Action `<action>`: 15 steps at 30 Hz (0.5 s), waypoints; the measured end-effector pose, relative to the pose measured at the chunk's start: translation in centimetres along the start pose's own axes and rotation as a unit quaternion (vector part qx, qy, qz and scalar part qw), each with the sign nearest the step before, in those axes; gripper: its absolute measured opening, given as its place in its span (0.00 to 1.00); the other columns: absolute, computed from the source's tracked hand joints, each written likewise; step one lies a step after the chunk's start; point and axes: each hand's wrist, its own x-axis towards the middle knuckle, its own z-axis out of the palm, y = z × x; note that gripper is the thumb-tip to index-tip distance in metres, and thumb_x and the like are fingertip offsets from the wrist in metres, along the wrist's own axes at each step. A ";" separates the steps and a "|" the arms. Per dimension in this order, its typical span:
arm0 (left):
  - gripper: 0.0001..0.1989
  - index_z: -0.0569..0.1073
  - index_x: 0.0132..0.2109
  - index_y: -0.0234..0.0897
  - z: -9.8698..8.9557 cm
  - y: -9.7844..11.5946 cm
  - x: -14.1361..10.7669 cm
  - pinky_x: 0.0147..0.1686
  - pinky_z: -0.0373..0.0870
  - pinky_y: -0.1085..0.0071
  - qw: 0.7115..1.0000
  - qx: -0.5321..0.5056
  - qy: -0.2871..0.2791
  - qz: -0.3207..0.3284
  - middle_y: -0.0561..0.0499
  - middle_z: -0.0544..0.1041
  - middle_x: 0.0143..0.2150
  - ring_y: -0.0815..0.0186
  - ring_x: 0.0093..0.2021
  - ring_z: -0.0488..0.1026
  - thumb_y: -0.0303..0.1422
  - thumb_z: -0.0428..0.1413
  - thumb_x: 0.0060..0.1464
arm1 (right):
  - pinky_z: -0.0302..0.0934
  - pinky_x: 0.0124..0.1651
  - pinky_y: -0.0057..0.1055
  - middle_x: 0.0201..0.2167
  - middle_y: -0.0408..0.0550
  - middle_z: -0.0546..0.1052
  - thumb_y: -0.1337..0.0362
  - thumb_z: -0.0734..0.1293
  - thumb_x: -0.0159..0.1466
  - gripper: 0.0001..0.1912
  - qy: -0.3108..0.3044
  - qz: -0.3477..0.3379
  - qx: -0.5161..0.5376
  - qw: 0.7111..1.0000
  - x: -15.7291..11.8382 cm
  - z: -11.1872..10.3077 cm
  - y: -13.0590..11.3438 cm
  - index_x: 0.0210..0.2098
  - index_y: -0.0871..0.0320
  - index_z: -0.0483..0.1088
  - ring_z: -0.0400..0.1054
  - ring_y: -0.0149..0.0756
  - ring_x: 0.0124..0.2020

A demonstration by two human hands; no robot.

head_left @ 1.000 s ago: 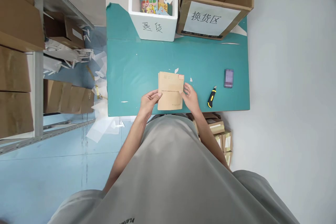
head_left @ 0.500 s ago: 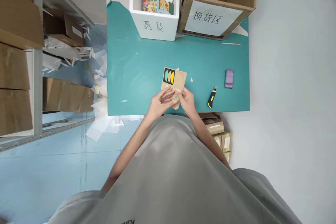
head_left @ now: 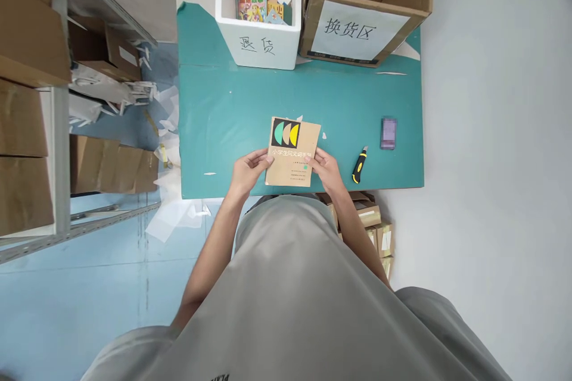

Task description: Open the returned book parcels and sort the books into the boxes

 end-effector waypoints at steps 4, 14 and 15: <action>0.26 0.84 0.53 0.33 2.0 1.0 -1.1 0.48 0.78 0.60 0.990 0.106 0.016 0.087 0.43 0.86 0.45 0.58 0.42 0.81 0.43 0.71 0.51 | 0.71 0.62 0.42 0.54 0.51 0.83 0.41 0.75 0.60 0.30 0.014 -0.015 -0.021 1.000 1.3 0.3 1.4 0.53 0.53 0.76 0.76 0.47 0.58; 0.16 0.81 0.57 0.42 8.2 4.0 -5.4 0.48 0.77 0.63 0.855 0.449 -0.026 0.259 0.45 0.83 0.54 0.54 0.53 0.82 0.31 0.62 0.63 | 0.74 0.52 0.41 0.40 0.50 0.86 0.47 0.73 0.60 0.17 -0.007 0.055 0.068 0.996 2.3 1.3 4.2 0.40 0.53 0.78 0.79 0.48 0.51; 0.16 0.81 0.57 0.42 8.5 4.0 -5.6 0.46 0.78 0.64 0.850 0.458 -0.029 0.258 0.45 0.83 0.54 0.54 0.52 0.82 0.31 0.62 0.63 | 0.73 0.52 0.41 0.39 0.50 0.85 0.48 0.72 0.61 0.16 -0.006 0.058 0.065 0.996 2.2 1.2 4.2 0.39 0.52 0.78 0.79 0.47 0.51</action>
